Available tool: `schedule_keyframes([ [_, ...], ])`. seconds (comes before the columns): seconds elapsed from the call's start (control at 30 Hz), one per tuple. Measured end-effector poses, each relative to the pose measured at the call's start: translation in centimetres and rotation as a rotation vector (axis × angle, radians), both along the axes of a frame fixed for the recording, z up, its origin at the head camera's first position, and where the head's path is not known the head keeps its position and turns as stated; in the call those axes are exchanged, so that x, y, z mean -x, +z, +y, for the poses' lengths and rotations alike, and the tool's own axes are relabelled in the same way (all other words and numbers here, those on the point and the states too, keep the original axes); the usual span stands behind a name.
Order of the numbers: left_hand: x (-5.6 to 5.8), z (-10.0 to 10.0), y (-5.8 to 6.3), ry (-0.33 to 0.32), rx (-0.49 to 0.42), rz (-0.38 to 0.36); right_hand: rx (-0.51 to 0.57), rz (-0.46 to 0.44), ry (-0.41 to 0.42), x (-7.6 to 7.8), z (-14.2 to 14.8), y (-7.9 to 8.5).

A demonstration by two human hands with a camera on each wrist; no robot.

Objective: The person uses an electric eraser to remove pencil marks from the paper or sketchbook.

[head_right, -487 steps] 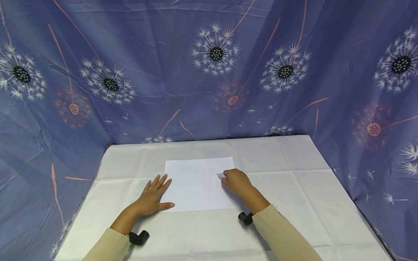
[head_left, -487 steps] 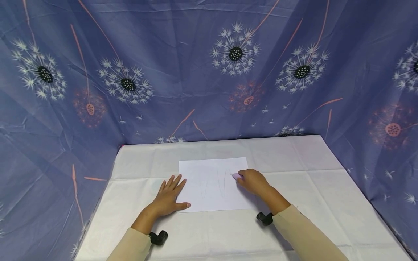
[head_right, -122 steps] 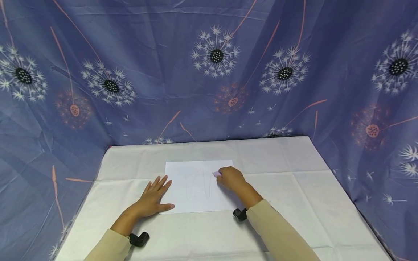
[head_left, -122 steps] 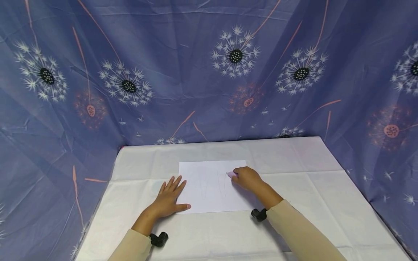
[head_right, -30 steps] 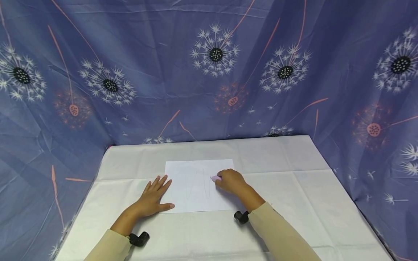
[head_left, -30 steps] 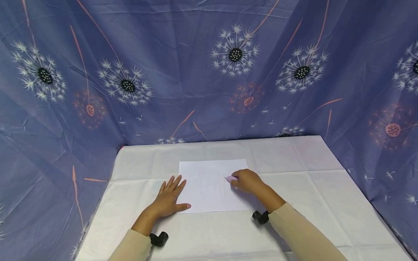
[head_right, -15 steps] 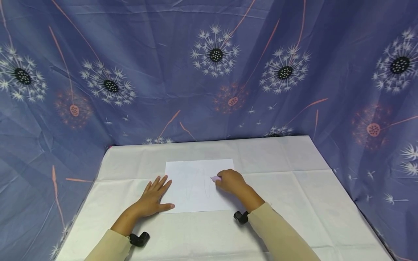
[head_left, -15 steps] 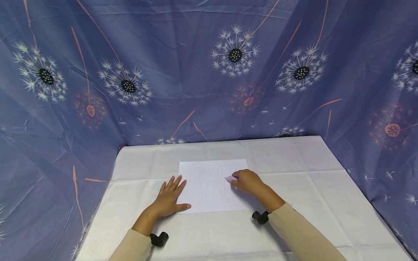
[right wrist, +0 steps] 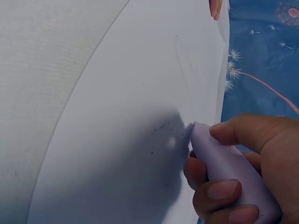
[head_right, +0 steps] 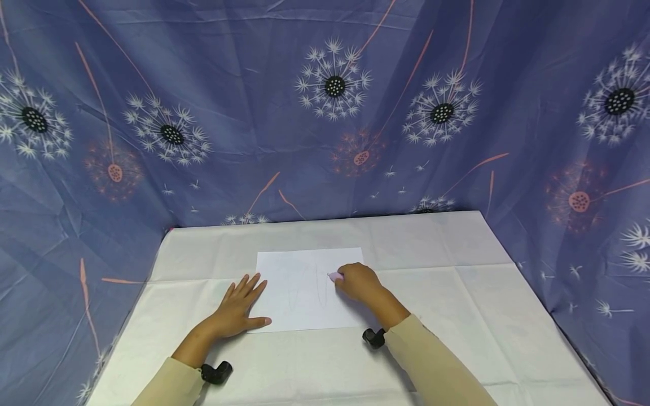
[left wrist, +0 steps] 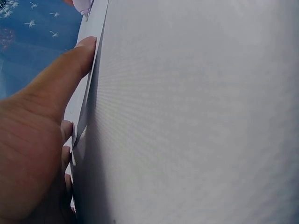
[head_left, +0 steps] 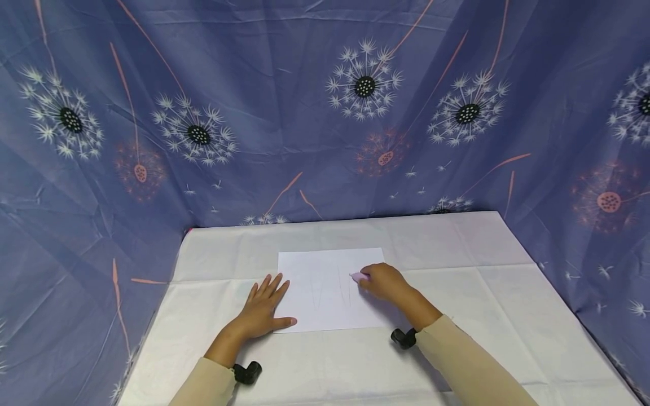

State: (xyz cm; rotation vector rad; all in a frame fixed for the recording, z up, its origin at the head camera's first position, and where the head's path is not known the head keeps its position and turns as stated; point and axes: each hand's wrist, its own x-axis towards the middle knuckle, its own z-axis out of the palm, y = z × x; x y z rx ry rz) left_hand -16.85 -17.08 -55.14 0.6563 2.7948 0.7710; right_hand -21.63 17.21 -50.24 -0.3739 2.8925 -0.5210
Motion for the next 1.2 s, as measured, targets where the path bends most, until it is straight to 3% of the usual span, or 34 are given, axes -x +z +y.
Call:
schedule_keyframes([
  [0.13,0.10,-0.02,-0.10,0.002,-0.009,0.001,0.013,-0.032,0.003,-0.22,0.04,-0.03],
  [0.4,0.15,0.11,0.48,0.011,0.057,-0.050,0.022,-0.071,0.007,-0.73,-0.07,0.49],
  [0.67,-0.05,0.08,0.55,0.006,0.032,-0.037,0.024,0.015,0.029,-0.53,0.00,0.25],
  [0.87,-0.01,-0.04,0.14,-0.003,-0.014,-0.002,0.016,-0.028,0.025,-0.60,0.13,0.28],
  [0.97,0.02,-0.03,0.18,-0.001,-0.001,-0.006,0.018,-0.057,0.014,-0.61,0.12,0.36],
  [1.2,0.17,0.09,0.50,0.010,0.064,-0.057,0.008,-0.024,0.022,-0.38,0.09,0.05],
])
